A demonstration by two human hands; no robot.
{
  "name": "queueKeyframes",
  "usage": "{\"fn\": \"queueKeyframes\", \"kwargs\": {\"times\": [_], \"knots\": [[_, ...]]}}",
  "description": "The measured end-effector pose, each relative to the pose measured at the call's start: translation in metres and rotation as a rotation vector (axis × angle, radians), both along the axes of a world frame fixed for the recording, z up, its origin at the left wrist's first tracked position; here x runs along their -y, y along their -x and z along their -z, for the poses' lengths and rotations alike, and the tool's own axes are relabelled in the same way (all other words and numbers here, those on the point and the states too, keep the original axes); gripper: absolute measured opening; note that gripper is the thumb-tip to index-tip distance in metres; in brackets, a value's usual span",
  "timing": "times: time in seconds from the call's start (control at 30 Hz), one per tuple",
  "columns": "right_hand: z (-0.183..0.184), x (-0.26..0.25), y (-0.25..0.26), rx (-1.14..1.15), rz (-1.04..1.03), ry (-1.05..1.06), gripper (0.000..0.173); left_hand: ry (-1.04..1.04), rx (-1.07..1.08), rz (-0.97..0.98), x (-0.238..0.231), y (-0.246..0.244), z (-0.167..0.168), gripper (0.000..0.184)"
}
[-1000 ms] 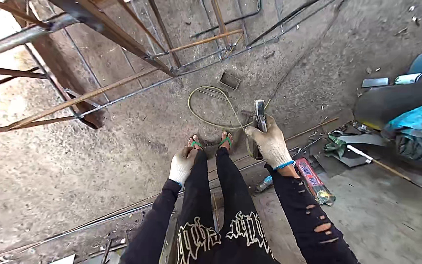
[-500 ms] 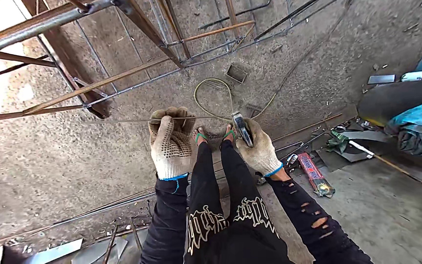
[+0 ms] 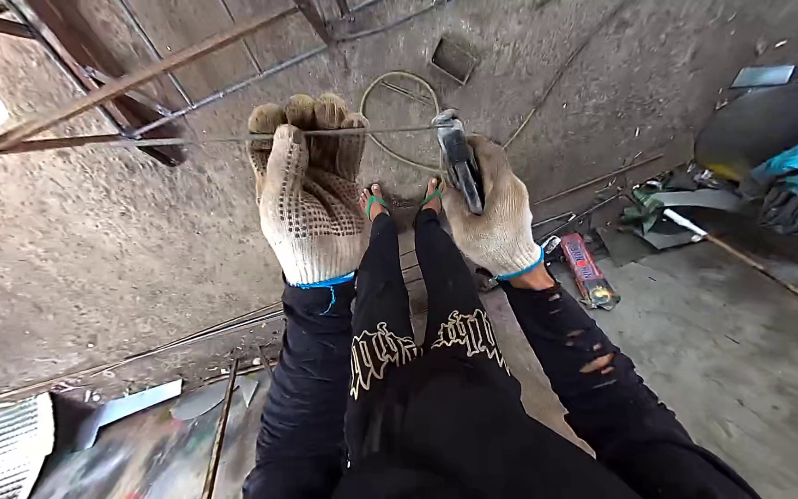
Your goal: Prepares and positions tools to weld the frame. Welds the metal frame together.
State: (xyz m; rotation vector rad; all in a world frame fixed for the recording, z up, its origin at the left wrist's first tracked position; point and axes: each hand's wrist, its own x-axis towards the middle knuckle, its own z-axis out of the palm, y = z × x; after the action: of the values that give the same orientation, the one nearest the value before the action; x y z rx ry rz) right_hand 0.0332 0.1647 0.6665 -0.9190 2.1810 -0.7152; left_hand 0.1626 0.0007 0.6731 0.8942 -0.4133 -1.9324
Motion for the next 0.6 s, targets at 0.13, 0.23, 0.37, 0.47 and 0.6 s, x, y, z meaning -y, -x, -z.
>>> {"fn": "queueKeyframes", "kwargs": {"times": [0.13,0.23,0.37,0.47,0.6], "knots": [[-0.009,-0.004,-0.005,0.022,-0.007,0.038,0.063,0.012,0.012,-0.012,0.005,-0.003,-0.009,0.025],[-0.013,-0.006,-0.010,0.047,0.003,0.044,0.063,0.047,0.011,0.012,0.010,-0.007,-0.008,0.025],[-0.010,0.000,-0.015,0.051,0.035,0.028,0.061,0.079,0.026,0.085,0.011,-0.015,-0.003,0.025],[-0.008,0.009,-0.017,0.034,0.042,-0.013,0.058,0.097,0.122,0.173,0.007,-0.023,-0.005,0.028],[-0.006,0.010,-0.020,0.022,0.054,-0.051,0.055,0.123,0.127,0.211,0.004,-0.032,-0.005,0.029]]}}
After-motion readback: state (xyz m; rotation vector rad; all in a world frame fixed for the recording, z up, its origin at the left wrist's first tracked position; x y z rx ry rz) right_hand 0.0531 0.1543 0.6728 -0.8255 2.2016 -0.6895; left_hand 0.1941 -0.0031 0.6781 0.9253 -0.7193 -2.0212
